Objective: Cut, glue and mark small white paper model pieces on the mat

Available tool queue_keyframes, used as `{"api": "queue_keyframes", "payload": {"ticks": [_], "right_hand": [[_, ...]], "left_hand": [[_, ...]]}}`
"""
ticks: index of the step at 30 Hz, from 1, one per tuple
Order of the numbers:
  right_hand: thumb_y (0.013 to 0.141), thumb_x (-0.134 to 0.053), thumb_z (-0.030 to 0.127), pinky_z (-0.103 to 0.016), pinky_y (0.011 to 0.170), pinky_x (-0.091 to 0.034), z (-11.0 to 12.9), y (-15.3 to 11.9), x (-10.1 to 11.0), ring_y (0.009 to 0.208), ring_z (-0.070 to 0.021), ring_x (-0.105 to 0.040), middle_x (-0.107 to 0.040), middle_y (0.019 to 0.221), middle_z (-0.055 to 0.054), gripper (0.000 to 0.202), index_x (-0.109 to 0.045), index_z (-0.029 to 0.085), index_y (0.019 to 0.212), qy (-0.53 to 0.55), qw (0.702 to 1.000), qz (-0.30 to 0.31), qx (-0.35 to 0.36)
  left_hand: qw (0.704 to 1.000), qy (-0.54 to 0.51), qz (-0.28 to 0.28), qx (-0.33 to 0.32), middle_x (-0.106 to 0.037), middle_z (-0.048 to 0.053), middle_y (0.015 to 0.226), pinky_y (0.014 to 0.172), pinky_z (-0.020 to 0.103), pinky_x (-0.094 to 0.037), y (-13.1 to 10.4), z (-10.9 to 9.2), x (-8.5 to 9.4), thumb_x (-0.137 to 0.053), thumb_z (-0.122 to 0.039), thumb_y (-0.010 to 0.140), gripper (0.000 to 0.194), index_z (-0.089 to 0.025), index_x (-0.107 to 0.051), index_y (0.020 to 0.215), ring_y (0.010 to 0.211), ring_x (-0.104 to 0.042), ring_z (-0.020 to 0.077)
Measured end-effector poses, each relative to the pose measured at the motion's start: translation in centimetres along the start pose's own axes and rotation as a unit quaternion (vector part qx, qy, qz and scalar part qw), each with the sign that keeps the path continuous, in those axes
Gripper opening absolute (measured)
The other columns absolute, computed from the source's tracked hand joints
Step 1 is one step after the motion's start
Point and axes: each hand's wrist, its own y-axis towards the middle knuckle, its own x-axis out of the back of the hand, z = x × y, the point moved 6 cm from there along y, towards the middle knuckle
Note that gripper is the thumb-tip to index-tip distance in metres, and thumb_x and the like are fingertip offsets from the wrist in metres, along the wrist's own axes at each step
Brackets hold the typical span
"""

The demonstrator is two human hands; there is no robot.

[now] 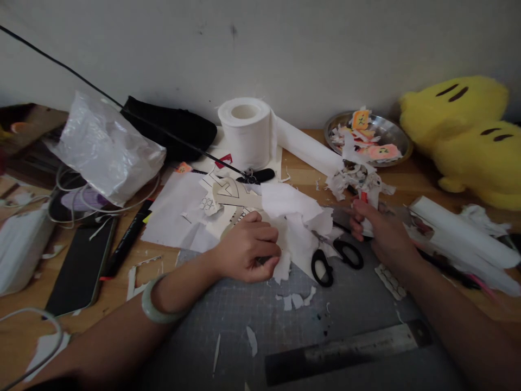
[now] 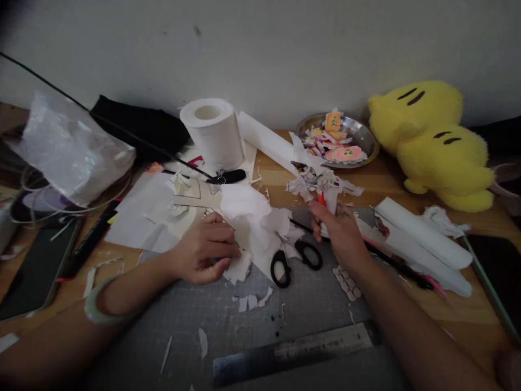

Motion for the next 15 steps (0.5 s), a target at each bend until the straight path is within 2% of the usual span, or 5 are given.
{"api": "queue_keyframes", "payload": {"ticks": [11, 15], "right_hand": [[0.071, -0.061, 0.035, -0.019, 0.031, -0.028, -0.02, -0.05, 0.0, 0.037, -0.0073, -0.035, -0.041, 0.044, 0.006, 0.024, -0.045, 0.02, 0.06, -0.009, 1.0, -0.002, -0.003], [0.07, -0.062, 0.036, -0.018, 0.031, -0.028, 0.03, -0.12, -0.02, 0.038, -0.0069, -0.035, -0.04, 0.046, 0.007, 0.025, -0.045, 0.02, 0.061, -0.002, 1.0, 0.004, 0.001]], "left_hand": [[1.0, 0.02, 0.013, -0.012, -0.054, 0.001, 0.061, 0.065, 0.035, -0.031, -0.06, -0.1, -0.14, -0.039, -0.026, 0.077, 0.026, -0.018, -0.06, 0.063, 0.056, -0.046, 0.0126], [1.0, 0.019, 0.001, -0.009, -0.054, 0.001, 0.061, 0.064, 0.035, -0.031, -0.11, -0.07, 0.03, -0.039, -0.026, 0.076, 0.025, -0.018, -0.062, 0.069, 0.057, -0.048, 0.0133]]}}
